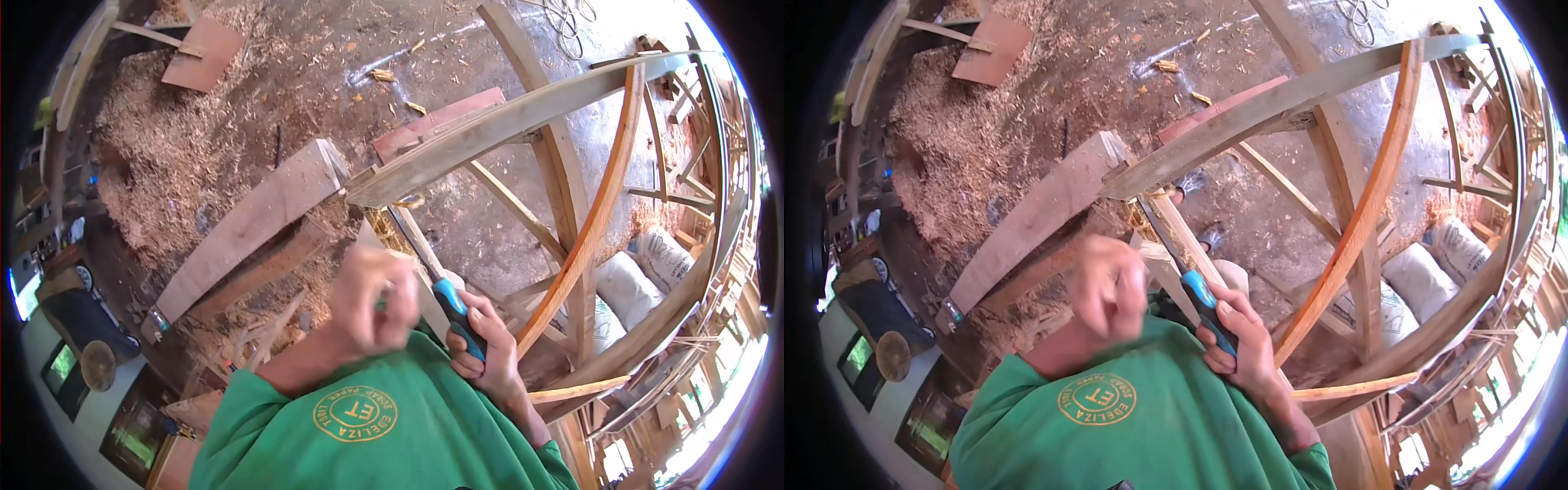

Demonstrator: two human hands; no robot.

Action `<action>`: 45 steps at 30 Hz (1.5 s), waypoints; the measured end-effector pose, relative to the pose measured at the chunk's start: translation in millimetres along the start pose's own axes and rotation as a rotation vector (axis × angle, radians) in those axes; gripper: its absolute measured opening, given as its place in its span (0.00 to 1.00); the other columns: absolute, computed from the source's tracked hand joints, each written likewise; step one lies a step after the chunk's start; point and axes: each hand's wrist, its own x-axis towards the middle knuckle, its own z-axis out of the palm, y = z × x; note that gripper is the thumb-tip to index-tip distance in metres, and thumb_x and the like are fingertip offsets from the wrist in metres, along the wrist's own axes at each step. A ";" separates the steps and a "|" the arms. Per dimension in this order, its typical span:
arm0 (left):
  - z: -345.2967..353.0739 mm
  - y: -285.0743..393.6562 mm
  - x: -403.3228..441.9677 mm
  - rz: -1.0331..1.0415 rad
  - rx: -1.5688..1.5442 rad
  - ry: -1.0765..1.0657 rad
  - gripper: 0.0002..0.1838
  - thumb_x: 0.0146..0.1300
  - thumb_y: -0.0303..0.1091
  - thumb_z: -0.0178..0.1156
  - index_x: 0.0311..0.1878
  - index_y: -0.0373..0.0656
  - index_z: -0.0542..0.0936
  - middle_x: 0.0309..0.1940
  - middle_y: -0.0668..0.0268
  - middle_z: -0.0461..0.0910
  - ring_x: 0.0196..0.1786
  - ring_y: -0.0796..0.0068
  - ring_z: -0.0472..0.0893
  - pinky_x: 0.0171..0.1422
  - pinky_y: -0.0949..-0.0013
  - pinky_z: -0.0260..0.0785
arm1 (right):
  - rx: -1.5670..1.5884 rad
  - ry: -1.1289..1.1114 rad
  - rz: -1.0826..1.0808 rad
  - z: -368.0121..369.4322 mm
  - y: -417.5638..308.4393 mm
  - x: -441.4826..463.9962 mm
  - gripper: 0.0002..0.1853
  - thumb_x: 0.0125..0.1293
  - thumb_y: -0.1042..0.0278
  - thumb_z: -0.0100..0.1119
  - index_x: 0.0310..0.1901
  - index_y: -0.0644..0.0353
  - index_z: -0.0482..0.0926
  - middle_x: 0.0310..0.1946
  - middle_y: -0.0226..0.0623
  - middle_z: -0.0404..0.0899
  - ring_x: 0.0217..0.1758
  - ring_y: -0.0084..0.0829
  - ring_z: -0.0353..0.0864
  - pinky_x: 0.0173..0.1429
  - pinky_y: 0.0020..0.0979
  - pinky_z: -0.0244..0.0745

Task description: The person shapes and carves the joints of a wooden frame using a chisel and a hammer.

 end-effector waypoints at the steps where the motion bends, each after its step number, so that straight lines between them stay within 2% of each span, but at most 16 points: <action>1: -13.1 -7.4 1.7 -0.152 0.200 -0.098 0.04 0.65 0.27 0.64 0.36 0.38 0.77 0.30 0.59 0.78 0.32 0.61 0.79 0.37 0.60 0.72 | 0.009 -0.017 -0.009 -5.6 1.4 -6.2 0.20 0.76 0.61 0.50 0.67 0.51 0.69 0.29 0.39 0.73 0.12 0.18 0.57 0.16 0.21 0.55; 5: -40.0 -40.4 13.9 -0.444 0.761 -0.488 0.15 0.68 0.42 0.64 0.40 0.38 0.78 0.32 0.53 0.81 0.34 0.49 0.82 0.38 0.54 0.74 | -0.308 0.014 -0.333 -26.1 1.8 -31.5 0.19 0.76 0.63 0.53 0.66 0.53 0.72 0.29 0.39 0.76 0.14 0.17 0.60 0.18 0.21 0.56; 7: -32.0 -43.9 14.8 -0.403 0.778 -0.499 0.15 0.68 0.43 0.64 0.41 0.39 0.79 0.34 0.53 0.82 0.35 0.51 0.83 0.40 0.55 0.75 | -0.352 0.033 -0.402 -36.2 3.8 -36.3 0.19 0.76 0.64 0.53 0.66 0.55 0.72 0.29 0.36 0.76 0.14 0.16 0.60 0.18 0.21 0.55; 10: -22.2 -47.4 13.9 -0.266 0.745 -0.562 0.14 0.68 0.43 0.63 0.43 0.39 0.81 0.35 0.52 0.83 0.38 0.49 0.84 0.42 0.53 0.76 | -0.570 0.117 -0.522 -52.6 5.5 -38.6 0.21 0.74 0.65 0.58 0.66 0.57 0.72 0.34 0.34 0.79 0.22 0.17 0.70 0.26 0.20 0.66; 13: -31.7 -46.8 11.1 -0.177 0.680 -0.643 0.13 0.67 0.40 0.63 0.43 0.39 0.82 0.35 0.52 0.82 0.39 0.48 0.84 0.43 0.52 0.77 | -0.944 0.238 -0.686 -63.1 5.3 -39.4 0.24 0.70 0.66 0.65 0.66 0.61 0.74 0.47 0.38 0.84 0.49 0.25 0.81 0.57 0.28 0.74; 18: -79.4 -16.0 4.7 -0.346 1.032 -0.685 0.08 0.66 0.37 0.64 0.39 0.42 0.84 0.30 0.55 0.81 0.36 0.52 0.82 0.42 0.54 0.74 | -1.277 0.143 -0.768 -56.3 -9.0 -27.4 0.21 0.68 0.69 0.66 0.61 0.61 0.78 0.47 0.47 0.85 0.49 0.27 0.84 0.54 0.30 0.76; 21: -38.2 22.7 -14.8 -0.087 0.472 -0.484 0.08 0.64 0.36 0.68 0.38 0.41 0.83 0.31 0.60 0.81 0.35 0.58 0.82 0.41 0.55 0.74 | -1.405 0.064 -0.713 -37.7 -23.4 -15.5 0.20 0.69 0.70 0.65 0.61 0.61 0.78 0.43 0.48 0.85 0.45 0.28 0.85 0.50 0.32 0.78; 24: 42.6 20.7 -26.0 0.128 0.095 -0.365 0.13 0.62 0.40 0.70 0.40 0.41 0.82 0.32 0.66 0.81 0.35 0.62 0.81 0.41 0.56 0.74 | -1.430 0.148 -0.442 -26.3 -43.6 -12.2 0.17 0.65 0.73 0.65 0.55 0.62 0.81 0.39 0.49 0.86 0.42 0.32 0.87 0.45 0.34 0.79; 26: 83.1 6.9 -27.3 0.182 0.027 -0.358 0.15 0.63 0.43 0.68 0.42 0.41 0.81 0.31 0.63 0.81 0.33 0.61 0.82 0.39 0.57 0.74 | -1.486 0.047 -0.531 -42.3 -48.2 -13.9 0.12 0.61 0.77 0.62 0.47 0.62 0.82 0.34 0.47 0.85 0.38 0.35 0.89 0.40 0.35 0.80; 27: 86.0 1.2 -29.5 0.163 0.029 -0.345 0.15 0.63 0.43 0.68 0.42 0.41 0.81 0.31 0.63 0.81 0.33 0.61 0.82 0.39 0.57 0.74 | -1.723 -0.114 -0.736 -43.4 -50.3 -5.7 0.08 0.57 0.79 0.59 0.39 0.63 0.81 0.28 0.46 0.84 0.34 0.38 0.89 0.36 0.36 0.79; 28: 89.1 -1.1 -32.9 0.036 -0.019 -0.418 0.14 0.64 0.43 0.66 0.40 0.40 0.81 0.29 0.62 0.80 0.32 0.61 0.82 0.38 0.58 0.74 | -1.584 0.015 -0.668 -41.8 -44.6 -4.6 0.04 0.58 0.78 0.62 0.36 0.64 0.79 0.26 0.46 0.82 0.30 0.40 0.87 0.33 0.37 0.78; 31: 93.3 0.7 -39.6 -0.153 -0.069 -0.531 0.13 0.65 0.41 0.63 0.36 0.40 0.81 0.26 0.60 0.80 0.29 0.60 0.82 0.35 0.59 0.74 | -1.496 0.163 -0.459 -18.2 -42.0 -16.5 0.04 0.60 0.76 0.64 0.34 0.65 0.78 0.24 0.47 0.81 0.27 0.43 0.86 0.31 0.38 0.78; 34: 101.9 0.6 -40.4 -0.144 -0.067 -0.447 0.13 0.65 0.38 0.62 0.29 0.41 0.79 0.22 0.61 0.78 0.25 0.61 0.81 0.30 0.60 0.73 | -1.525 0.106 -0.552 -28.0 -40.8 -15.1 0.06 0.62 0.74 0.65 0.34 0.67 0.77 0.22 0.48 0.80 0.25 0.44 0.84 0.31 0.37 0.77; 36: 96.4 -1.3 -34.8 -0.079 -0.035 -0.452 0.12 0.64 0.37 0.61 0.28 0.40 0.79 0.22 0.61 0.78 0.24 0.61 0.81 0.29 0.60 0.72 | -1.550 -0.049 -0.738 -44.2 -35.3 -5.8 0.09 0.63 0.74 0.61 0.41 0.70 0.76 0.19 0.43 0.78 0.22 0.31 0.81 0.25 0.33 0.72; 37: 94.2 -7.4 -35.5 -0.139 -0.015 -0.469 0.11 0.64 0.35 0.60 0.28 0.40 0.78 0.22 0.61 0.78 0.24 0.61 0.80 0.29 0.60 0.72 | -1.552 0.007 -0.605 -28.0 -38.6 -3.3 0.09 0.63 0.74 0.61 0.41 0.71 0.75 0.19 0.44 0.78 0.22 0.30 0.81 0.26 0.34 0.73; 45: 94.1 11.0 -30.5 -0.107 0.017 -0.543 0.08 0.64 0.33 0.61 0.30 0.40 0.79 0.23 0.62 0.75 0.26 0.61 0.78 0.32 0.59 0.70 | -1.490 -0.004 -0.632 -33.3 -34.6 -7.6 0.09 0.61 0.76 0.61 0.41 0.71 0.77 0.23 0.47 0.81 0.25 0.42 0.84 0.29 0.38 0.77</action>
